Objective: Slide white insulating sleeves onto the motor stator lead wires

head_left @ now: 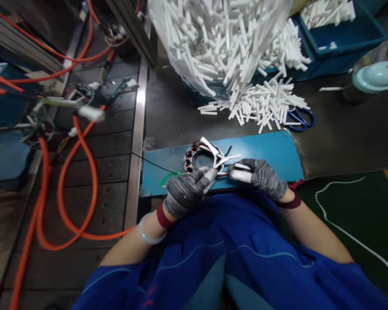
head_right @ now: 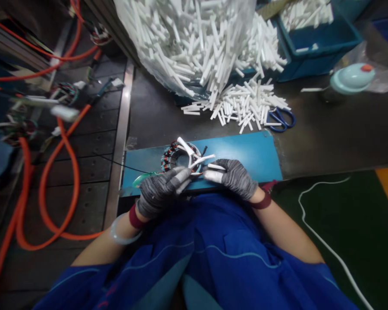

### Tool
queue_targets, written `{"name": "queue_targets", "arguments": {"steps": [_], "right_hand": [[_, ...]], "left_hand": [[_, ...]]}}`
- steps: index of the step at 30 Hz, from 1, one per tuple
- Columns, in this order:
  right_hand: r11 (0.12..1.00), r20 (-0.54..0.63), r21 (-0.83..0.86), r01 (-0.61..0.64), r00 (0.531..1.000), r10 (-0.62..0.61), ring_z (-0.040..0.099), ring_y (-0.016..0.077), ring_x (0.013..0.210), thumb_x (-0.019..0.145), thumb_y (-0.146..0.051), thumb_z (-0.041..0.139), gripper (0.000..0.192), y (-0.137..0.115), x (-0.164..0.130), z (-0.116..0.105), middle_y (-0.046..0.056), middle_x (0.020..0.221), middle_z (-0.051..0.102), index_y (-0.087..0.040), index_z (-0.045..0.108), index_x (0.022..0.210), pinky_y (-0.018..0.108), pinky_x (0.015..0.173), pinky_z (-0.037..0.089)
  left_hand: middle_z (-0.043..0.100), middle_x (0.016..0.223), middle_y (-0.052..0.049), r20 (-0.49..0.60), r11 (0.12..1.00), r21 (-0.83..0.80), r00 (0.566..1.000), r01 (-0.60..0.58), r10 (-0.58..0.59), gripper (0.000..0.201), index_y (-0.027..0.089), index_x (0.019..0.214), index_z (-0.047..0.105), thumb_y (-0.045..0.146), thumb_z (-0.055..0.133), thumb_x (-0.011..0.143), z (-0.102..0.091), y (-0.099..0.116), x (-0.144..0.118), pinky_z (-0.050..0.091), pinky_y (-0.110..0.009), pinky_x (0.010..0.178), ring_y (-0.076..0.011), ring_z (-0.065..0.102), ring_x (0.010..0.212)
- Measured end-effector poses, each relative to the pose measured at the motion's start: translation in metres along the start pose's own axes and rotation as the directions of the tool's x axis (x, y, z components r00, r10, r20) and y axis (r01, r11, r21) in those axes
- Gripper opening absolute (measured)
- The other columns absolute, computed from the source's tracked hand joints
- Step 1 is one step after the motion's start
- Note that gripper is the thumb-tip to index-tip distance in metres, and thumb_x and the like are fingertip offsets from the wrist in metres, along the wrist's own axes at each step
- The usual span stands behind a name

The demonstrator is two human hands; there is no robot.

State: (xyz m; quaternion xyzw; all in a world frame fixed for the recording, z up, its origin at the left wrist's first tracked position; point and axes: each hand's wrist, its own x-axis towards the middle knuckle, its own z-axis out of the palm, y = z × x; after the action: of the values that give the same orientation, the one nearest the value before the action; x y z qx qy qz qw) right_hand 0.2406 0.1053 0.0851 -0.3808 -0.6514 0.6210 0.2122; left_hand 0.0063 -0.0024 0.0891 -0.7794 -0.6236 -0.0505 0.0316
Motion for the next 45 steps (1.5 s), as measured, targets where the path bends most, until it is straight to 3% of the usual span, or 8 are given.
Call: {"name": "queue_targets", "arguments": {"steps": [5, 10, 13, 16, 21, 28, 35, 45], "right_hand": [[0.767, -0.185, -0.606, 0.209, 0.901, -0.392, 0.067, 0.0208, 0.071, 0.093, -0.045, 0.071, 0.022, 0.007, -0.022, 0.016, 0.005, 0.074, 0.073, -0.026, 0.083, 0.098, 0.035, 0.065, 0.051], [0.458, 0.018, -0.847, 0.271, 0.874, -0.485, 0.061, 0.0215, 0.060, 0.099, -0.026, 0.059, 0.026, 0.021, -0.051, 0.025, 0.003, 0.059, 0.063, -0.036, 0.082, 0.108, 0.035, 0.056, 0.046], [0.511, 0.099, -0.791, 0.335, 0.895, -0.435, 0.058, 0.0201, 0.055, 0.097, -0.032, 0.064, 0.020, 0.025, -0.057, 0.023, 0.002, 0.057, 0.062, -0.039, 0.082, 0.103, 0.034, 0.055, 0.047], [0.645, -0.214, -0.750, 0.149, 0.867, -0.449, 0.058, 0.0207, 0.057, 0.093, -0.049, 0.070, 0.021, 0.021, -0.048, 0.018, 0.003, 0.058, 0.063, -0.033, 0.084, 0.094, 0.035, 0.058, 0.049], [0.991, -0.329, -0.130, 0.021, 0.942, -0.063, 0.066, 0.0191, 0.072, 0.096, -0.053, 0.063, 0.032, 0.005, -0.020, 0.008, 0.001, 0.080, 0.075, -0.026, 0.080, 0.089, 0.034, 0.068, 0.053], [0.961, -0.232, -0.268, 0.069, 0.963, -0.134, 0.060, 0.0166, 0.065, 0.090, -0.046, 0.072, 0.025, 0.002, -0.014, 0.016, 0.000, 0.072, 0.070, -0.024, 0.074, 0.077, 0.032, 0.062, 0.046], [0.534, -0.218, -0.832, 0.149, 0.798, -0.562, 0.060, 0.0223, 0.064, 0.101, -0.039, 0.062, 0.025, 0.012, -0.029, 0.019, 0.004, 0.063, 0.064, -0.028, 0.084, 0.106, 0.036, 0.064, 0.045], [0.867, -0.283, -0.453, 0.207, 0.889, -0.361, 0.076, 0.0259, 0.105, 0.101, -0.044, 0.060, 0.032, 0.017, -0.026, 0.001, 0.006, 0.116, 0.080, -0.024, 0.075, 0.121, 0.043, 0.097, 0.059]], "left_hand": [[0.074, 0.135, -0.004, 0.052, 0.999, 0.005, 0.998, -0.047, 0.047, 0.037, 0.039, 0.141, 0.067, 0.036, 0.054, 0.107, 0.001, -0.003, -0.004, 0.046, -0.032, 0.058, -0.0223, 0.077, 0.080], [0.073, 0.138, -0.006, 0.138, 1.000, -0.003, 0.990, 0.011, -0.011, 0.037, 0.041, 0.140, 0.068, 0.037, 0.054, 0.106, -0.003, -0.001, -0.004, 0.048, -0.033, 0.065, -0.0225, 0.076, 0.082], [0.074, 0.135, -0.008, 0.154, 0.999, -0.014, 0.987, 0.053, -0.050, 0.037, 0.038, 0.138, 0.070, 0.037, 0.051, 0.107, -0.006, 0.001, -0.002, 0.049, -0.034, 0.066, -0.0216, 0.074, 0.078], [0.076, 0.131, -0.007, 0.119, 0.998, -0.013, 0.991, 0.058, -0.056, 0.035, 0.037, 0.134, 0.073, 0.038, 0.050, 0.108, -0.005, 0.002, 0.000, 0.048, -0.033, 0.063, -0.0212, 0.074, 0.076], [0.078, 0.126, -0.004, 0.033, 0.998, 0.024, 0.998, 0.059, -0.060, 0.031, 0.037, 0.127, 0.076, 0.041, 0.053, 0.107, -0.003, 0.003, -0.001, 0.044, -0.033, 0.059, -0.0219, 0.075, 0.075], [0.079, 0.125, -0.005, 0.004, 0.999, 0.006, 0.999, 0.036, -0.036, 0.030, 0.035, 0.126, 0.076, 0.039, 0.054, 0.107, -0.002, 0.002, -0.002, 0.044, -0.031, 0.059, -0.0194, 0.074, 0.074], [0.078, 0.126, -0.003, 0.008, 1.000, -0.013, 1.000, 0.023, -0.023, 0.031, 0.038, 0.128, 0.076, 0.038, 0.052, 0.108, -0.004, 0.002, -0.001, 0.044, -0.032, 0.059, -0.0202, 0.075, 0.078], [0.079, 0.123, 0.000, -0.094, 0.999, 0.035, 0.995, -0.019, 0.022, 0.031, 0.041, 0.129, 0.076, 0.037, 0.057, 0.105, -0.003, 0.002, -0.002, 0.039, -0.035, 0.054, -0.0226, 0.072, 0.068]]}}
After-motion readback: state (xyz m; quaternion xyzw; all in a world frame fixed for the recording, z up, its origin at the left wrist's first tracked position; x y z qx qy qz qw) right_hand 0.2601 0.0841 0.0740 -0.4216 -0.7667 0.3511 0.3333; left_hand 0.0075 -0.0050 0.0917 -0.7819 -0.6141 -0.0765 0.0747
